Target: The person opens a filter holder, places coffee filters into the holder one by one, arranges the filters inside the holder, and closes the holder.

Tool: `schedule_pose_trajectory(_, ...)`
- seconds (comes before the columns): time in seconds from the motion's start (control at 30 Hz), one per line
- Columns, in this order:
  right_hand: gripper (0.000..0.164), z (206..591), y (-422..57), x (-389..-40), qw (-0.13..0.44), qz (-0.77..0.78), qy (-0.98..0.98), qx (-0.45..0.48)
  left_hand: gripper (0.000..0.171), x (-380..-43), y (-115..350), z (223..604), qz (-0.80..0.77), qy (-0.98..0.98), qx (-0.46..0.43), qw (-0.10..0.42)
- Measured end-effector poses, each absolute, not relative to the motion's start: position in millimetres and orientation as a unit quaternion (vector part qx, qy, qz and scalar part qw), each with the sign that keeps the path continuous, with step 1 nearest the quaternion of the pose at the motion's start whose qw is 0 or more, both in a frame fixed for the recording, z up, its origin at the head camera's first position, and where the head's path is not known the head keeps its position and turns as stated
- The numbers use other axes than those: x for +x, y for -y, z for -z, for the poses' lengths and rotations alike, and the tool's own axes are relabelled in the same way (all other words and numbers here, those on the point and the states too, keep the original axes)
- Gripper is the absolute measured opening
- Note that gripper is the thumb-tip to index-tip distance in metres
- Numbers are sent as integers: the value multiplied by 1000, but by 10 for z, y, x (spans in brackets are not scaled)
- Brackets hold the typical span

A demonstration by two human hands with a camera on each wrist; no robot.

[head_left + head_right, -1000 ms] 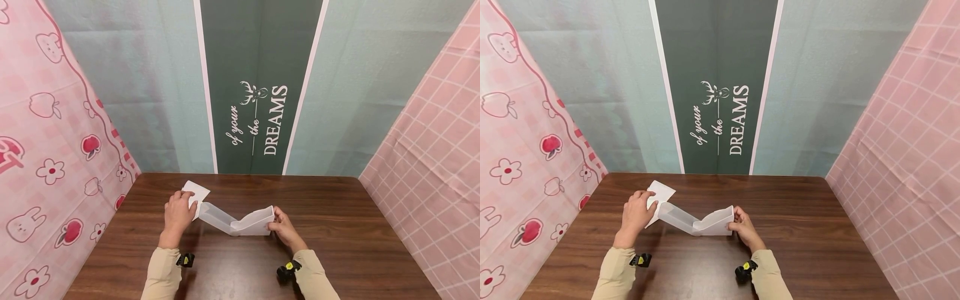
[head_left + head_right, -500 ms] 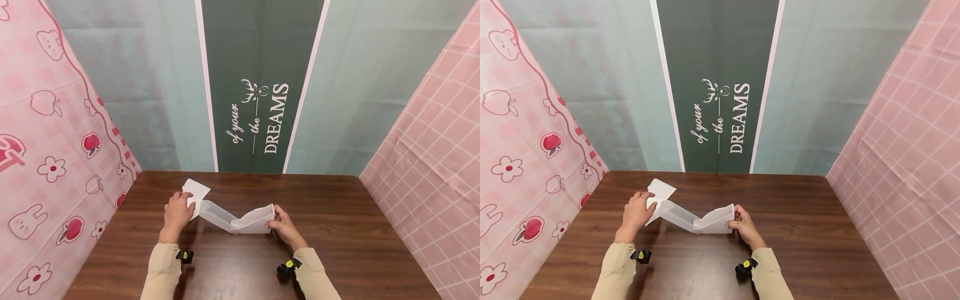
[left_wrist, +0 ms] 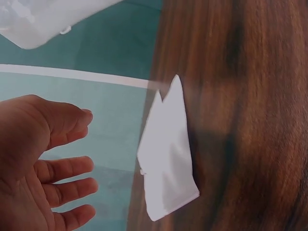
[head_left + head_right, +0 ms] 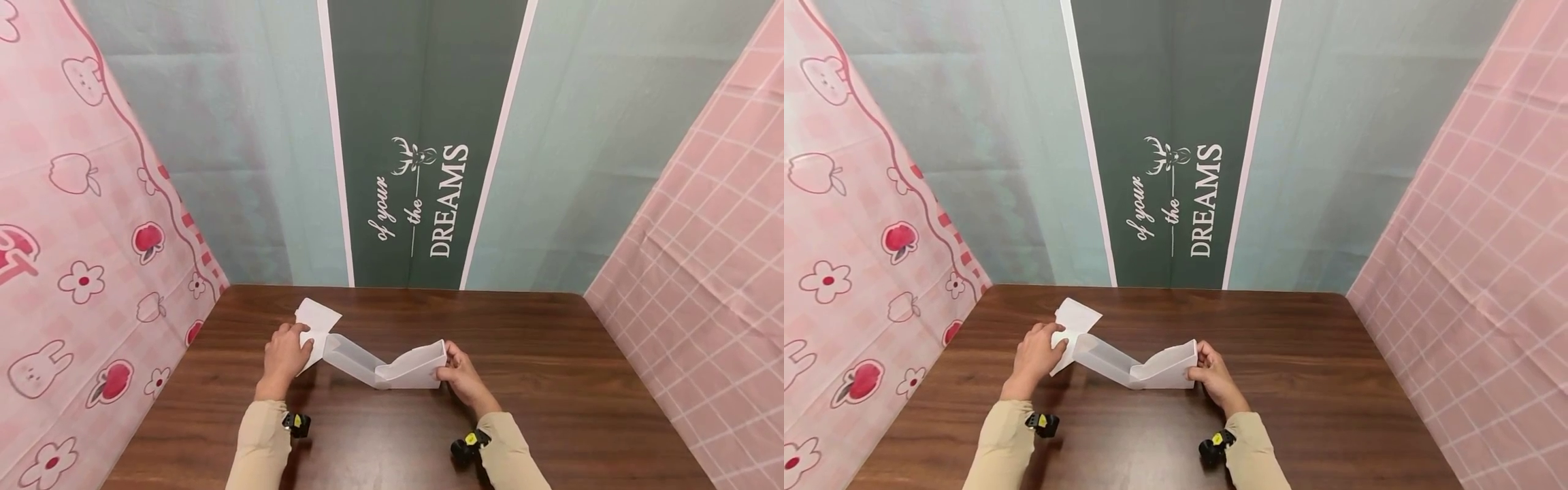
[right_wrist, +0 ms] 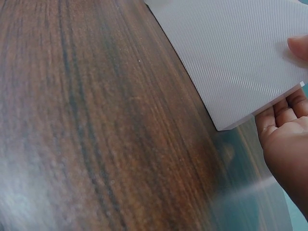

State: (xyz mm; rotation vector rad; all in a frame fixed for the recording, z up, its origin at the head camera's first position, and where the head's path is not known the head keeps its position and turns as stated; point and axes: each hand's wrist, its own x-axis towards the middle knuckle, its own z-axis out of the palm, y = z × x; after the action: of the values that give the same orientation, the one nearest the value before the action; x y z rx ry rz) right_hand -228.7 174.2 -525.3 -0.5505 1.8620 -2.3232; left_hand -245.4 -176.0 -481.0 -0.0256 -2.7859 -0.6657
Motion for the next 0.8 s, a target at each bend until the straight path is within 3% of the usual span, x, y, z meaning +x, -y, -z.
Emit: schedule_pose_trajectory(0.8,39,5483,-1779,-2390,55,772,-607,-180,29,-2618,1965,5059,228,971,14,65)
